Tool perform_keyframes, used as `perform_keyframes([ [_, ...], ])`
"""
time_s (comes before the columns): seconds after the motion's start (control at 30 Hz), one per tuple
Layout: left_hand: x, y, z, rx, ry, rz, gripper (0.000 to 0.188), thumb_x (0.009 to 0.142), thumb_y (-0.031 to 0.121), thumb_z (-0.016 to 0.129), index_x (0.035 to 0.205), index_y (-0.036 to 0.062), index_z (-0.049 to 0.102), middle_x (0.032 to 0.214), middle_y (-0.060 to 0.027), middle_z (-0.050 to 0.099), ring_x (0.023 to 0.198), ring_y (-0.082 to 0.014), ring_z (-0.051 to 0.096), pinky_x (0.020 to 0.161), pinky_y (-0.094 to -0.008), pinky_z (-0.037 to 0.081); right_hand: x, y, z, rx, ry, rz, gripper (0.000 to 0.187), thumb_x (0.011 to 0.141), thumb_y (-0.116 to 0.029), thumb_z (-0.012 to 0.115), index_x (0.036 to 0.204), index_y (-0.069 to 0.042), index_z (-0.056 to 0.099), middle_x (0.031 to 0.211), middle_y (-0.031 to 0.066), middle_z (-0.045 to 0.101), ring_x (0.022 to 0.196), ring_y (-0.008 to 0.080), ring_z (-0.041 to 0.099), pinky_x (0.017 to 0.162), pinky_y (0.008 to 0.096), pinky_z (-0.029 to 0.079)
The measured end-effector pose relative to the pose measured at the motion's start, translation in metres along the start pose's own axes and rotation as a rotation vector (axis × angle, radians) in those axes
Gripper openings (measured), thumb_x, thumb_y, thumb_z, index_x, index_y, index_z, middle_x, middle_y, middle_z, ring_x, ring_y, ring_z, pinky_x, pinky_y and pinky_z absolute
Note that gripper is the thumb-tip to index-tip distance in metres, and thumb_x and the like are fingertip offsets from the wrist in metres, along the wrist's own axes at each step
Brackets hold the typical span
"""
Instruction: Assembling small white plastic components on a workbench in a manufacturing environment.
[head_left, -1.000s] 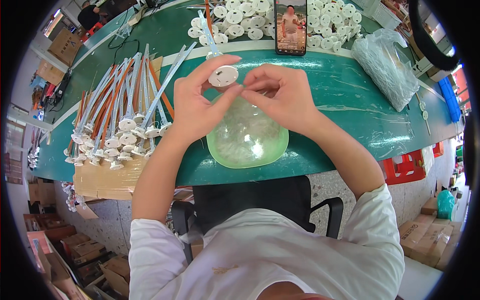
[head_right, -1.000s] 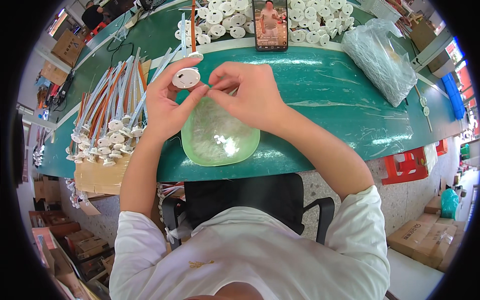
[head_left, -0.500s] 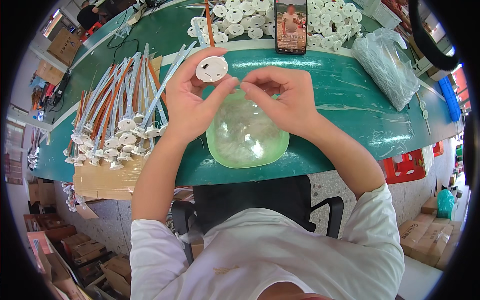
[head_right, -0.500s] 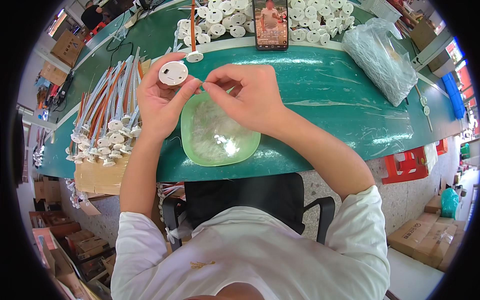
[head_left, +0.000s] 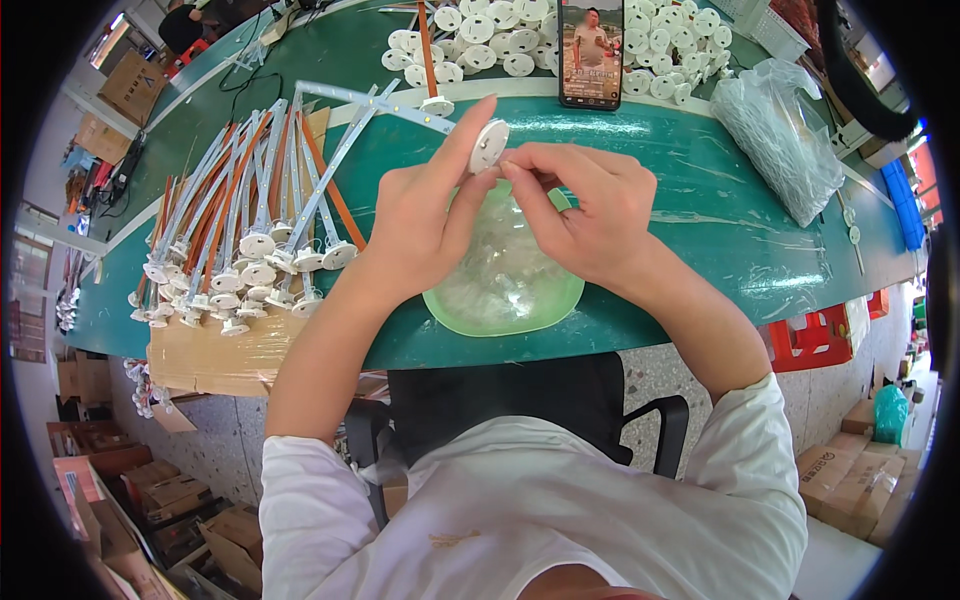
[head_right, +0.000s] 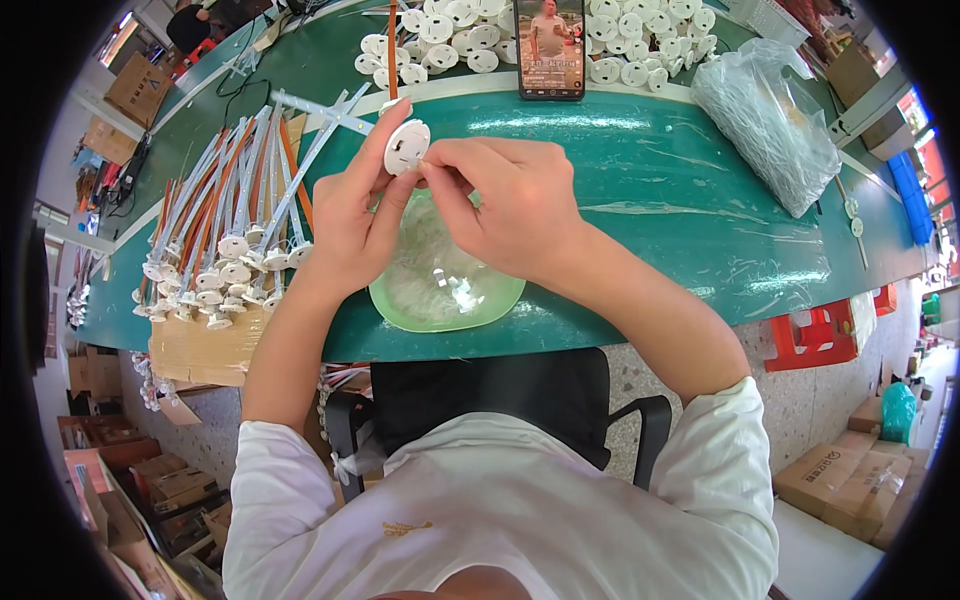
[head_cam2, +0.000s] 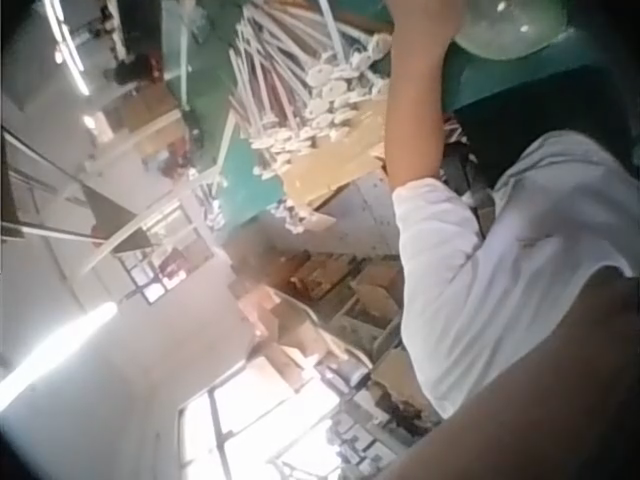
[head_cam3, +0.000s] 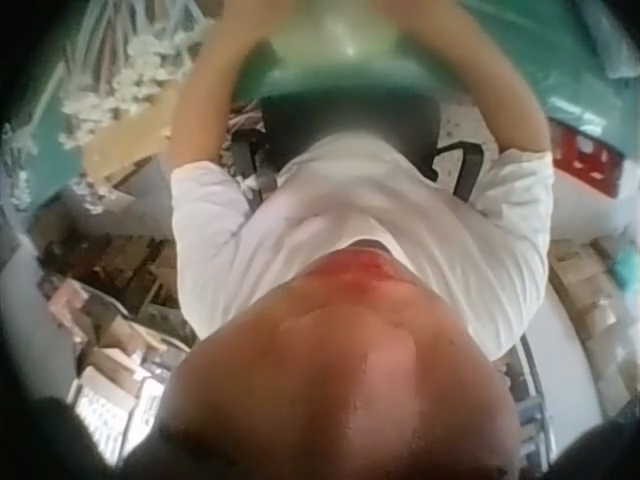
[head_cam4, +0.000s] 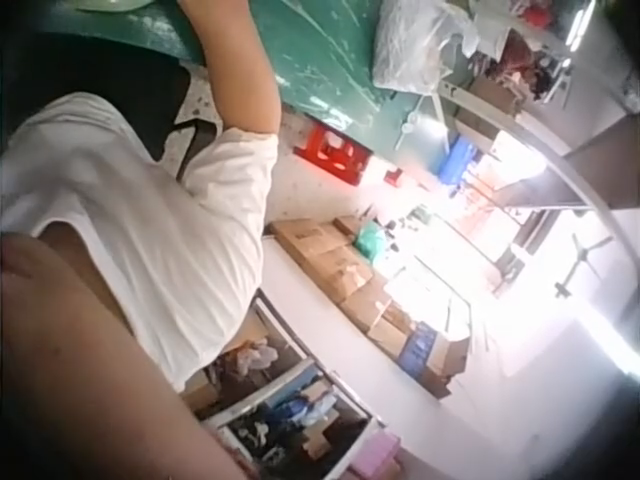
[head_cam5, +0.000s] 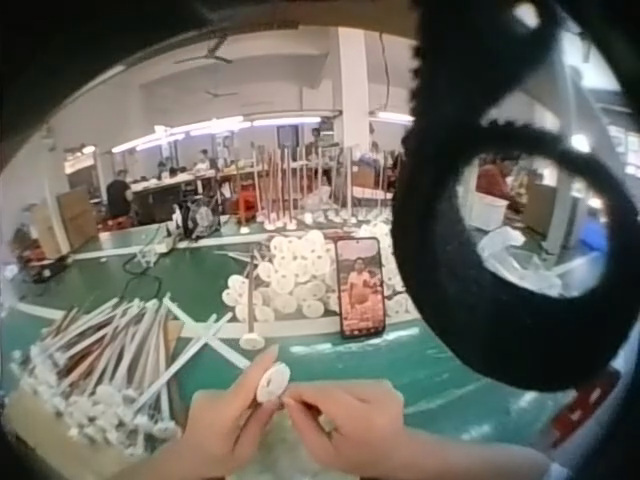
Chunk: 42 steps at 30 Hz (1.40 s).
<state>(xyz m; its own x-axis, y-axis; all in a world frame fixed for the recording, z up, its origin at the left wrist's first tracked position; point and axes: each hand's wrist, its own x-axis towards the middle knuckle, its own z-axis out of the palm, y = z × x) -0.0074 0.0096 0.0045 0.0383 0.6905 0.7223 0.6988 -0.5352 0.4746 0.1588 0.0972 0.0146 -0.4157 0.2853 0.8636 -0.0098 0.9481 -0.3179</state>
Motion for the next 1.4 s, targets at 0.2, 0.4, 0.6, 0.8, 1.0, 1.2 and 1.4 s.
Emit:
perform_keyframes([
  [0.2, -0.001, -0.001, 0.005, 0.035, 0.006, 0.049, 0.066, 0.089, -0.006, 0.061, 0.15, -0.0008, 0.039, 0.086, -0.0188, 0.068, 0.067, -0.0342, 0.067, 0.062, -0.0359, 0.051, 0.002, 0.002, -0.001, -0.049, -0.02, -0.069, 0.009, 0.079, 0.003, 0.074, 0.086, -0.001, 0.071, 0.075, 0.0079, 0.073, 0.059, 0.0175, 0.07, 0.052, 0.025, 0.053],
  [0.4, -0.005, 0.01, 0.002, 0.048, -0.113, -0.089, 0.07, 0.088, -0.009, 0.058, 0.153, -0.0025, 0.033, 0.089, -0.0189, 0.069, 0.074, -0.0311, 0.07, 0.07, -0.0349, 0.054, 0.001, -0.001, 0.002, -0.106, 0.003, -0.137, 0.012, 0.076, 0.005, 0.073, 0.087, -0.001, 0.07, 0.075, 0.0098, 0.072, 0.059, 0.0214, 0.069, 0.052, 0.0275, 0.054],
  [0.6, -0.006, 0.003, 0.004, -0.057, -0.096, 0.002, 0.072, 0.087, -0.009, 0.055, 0.154, -0.0038, 0.03, 0.097, -0.0209, 0.07, 0.083, -0.0352, 0.071, 0.077, -0.0355, 0.054, 0.0, 0.0, 0.003, -0.097, -0.06, -0.12, 0.017, 0.077, 0.006, 0.071, 0.094, 0.0, 0.069, 0.08, 0.0117, 0.072, 0.064, 0.0255, 0.07, 0.055, 0.0308, 0.056],
  [0.8, -0.001, 0.001, -0.001, -0.074, -0.088, -0.037, 0.066, 0.088, -0.004, 0.061, 0.15, -0.0048, 0.037, 0.089, -0.0199, 0.069, 0.077, -0.0372, 0.07, 0.07, -0.0365, 0.055, 0.001, 0.002, 0.002, -0.017, -0.134, -0.11, 0.02, 0.08, 0.007, 0.068, 0.099, 0.001, 0.066, 0.089, 0.0146, 0.072, 0.075, 0.0308, 0.071, 0.063, 0.0357, 0.057],
  [1.0, 0.002, -0.003, -0.001, 0.096, -0.003, 0.095, 0.055, 0.089, 0.001, 0.07, 0.141, -0.0011, 0.053, 0.082, -0.0151, 0.072, 0.065, -0.0282, 0.07, 0.06, -0.031, 0.053, 0.002, 0.005, -0.005, 0.147, -0.211, -0.021, 0.017, 0.084, 0.004, 0.065, 0.1, -0.001, 0.068, 0.089, 0.0142, 0.072, 0.075, 0.0319, 0.07, 0.063, 0.0364, 0.056],
  [1.2, 0.003, 0.0, -0.007, 0.144, -0.019, 0.092, 0.051, 0.089, -0.001, 0.069, 0.139, 0.0021, 0.056, 0.084, -0.015, 0.073, 0.065, -0.0272, 0.071, 0.06, -0.0314, 0.054, -0.001, 0.004, 0.002, 0.134, -0.115, -0.052, 0.017, 0.083, 0.003, 0.066, 0.099, -0.002, 0.071, 0.085, 0.0136, 0.073, 0.07, 0.0287, 0.071, 0.062, 0.0334, 0.056],
  [1.4, 0.015, 0.009, -0.057, 0.083, -0.002, -0.093, 0.038, 0.097, 0.006, 0.062, 0.134, 0.0047, 0.06, 0.088, -0.0149, 0.075, 0.073, -0.0225, 0.075, 0.067, -0.031, 0.058, 0.001, 0.018, 0.007, 0.147, 0.049, 0.062, 0.014, 0.085, 0.003, 0.067, 0.097, 0.0, 0.073, 0.082, 0.0103, 0.074, 0.065, 0.016, 0.07, 0.061, 0.0267, 0.055],
])
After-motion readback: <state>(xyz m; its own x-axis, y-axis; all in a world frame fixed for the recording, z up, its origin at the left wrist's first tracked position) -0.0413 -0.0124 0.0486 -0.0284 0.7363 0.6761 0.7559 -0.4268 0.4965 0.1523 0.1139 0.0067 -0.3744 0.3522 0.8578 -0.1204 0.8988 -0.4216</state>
